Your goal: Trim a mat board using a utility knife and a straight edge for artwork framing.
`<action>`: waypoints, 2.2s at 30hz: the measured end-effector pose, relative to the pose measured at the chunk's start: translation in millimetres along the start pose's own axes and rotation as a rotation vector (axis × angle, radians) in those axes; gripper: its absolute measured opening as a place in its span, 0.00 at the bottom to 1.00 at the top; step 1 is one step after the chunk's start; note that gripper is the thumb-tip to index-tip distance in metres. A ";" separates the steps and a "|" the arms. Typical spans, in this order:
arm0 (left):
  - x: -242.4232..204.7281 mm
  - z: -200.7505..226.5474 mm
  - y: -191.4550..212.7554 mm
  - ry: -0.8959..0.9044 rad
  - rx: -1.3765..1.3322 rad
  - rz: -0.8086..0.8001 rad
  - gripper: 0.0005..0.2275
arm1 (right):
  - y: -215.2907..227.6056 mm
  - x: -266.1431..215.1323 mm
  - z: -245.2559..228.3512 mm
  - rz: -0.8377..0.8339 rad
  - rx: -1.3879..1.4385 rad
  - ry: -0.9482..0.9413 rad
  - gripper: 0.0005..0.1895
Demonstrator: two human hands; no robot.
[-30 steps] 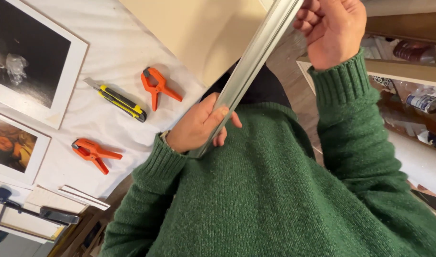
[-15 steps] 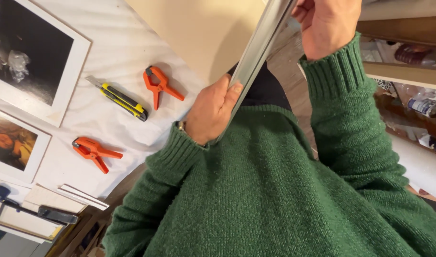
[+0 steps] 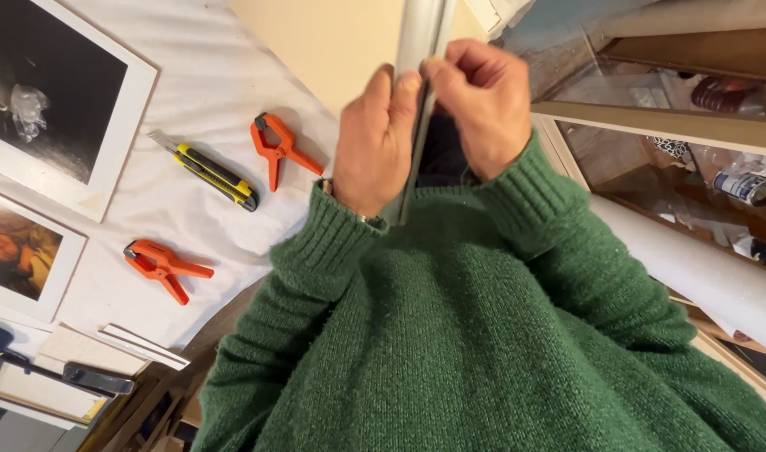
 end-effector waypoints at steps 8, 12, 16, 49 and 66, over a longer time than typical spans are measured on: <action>30.0 11.2 28.3 -0.072 -0.135 0.166 0.16 | -30.0 -40.1 7.9 -0.164 -0.167 -0.109 0.02; 43.1 -25.5 43.9 -0.164 -0.169 0.247 0.15 | -30.1 -58.6 22.1 -0.277 -0.209 -0.125 0.03; 55.5 -46.8 103.6 -0.585 0.911 0.398 0.09 | -19.2 -79.4 59.3 -0.535 -0.402 -0.170 0.05; 37.9 -24.9 1.7 0.249 -0.911 -0.010 0.12 | 42.6 -6.9 16.6 -0.439 -0.298 -0.185 0.18; 120.7 -73.3 8.6 0.314 -0.556 0.070 0.09 | 74.0 27.3 54.6 -0.260 -0.309 -0.328 0.11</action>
Point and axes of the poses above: each hand's wrist, its own x-axis towards the middle knuckle, its own y-axis out of the back of the hand, z = x × y, the point moved 2 cm from there along x, towards the middle knuckle, and after that the axes turned 4 degrees about -x, right-handed, at the moved point
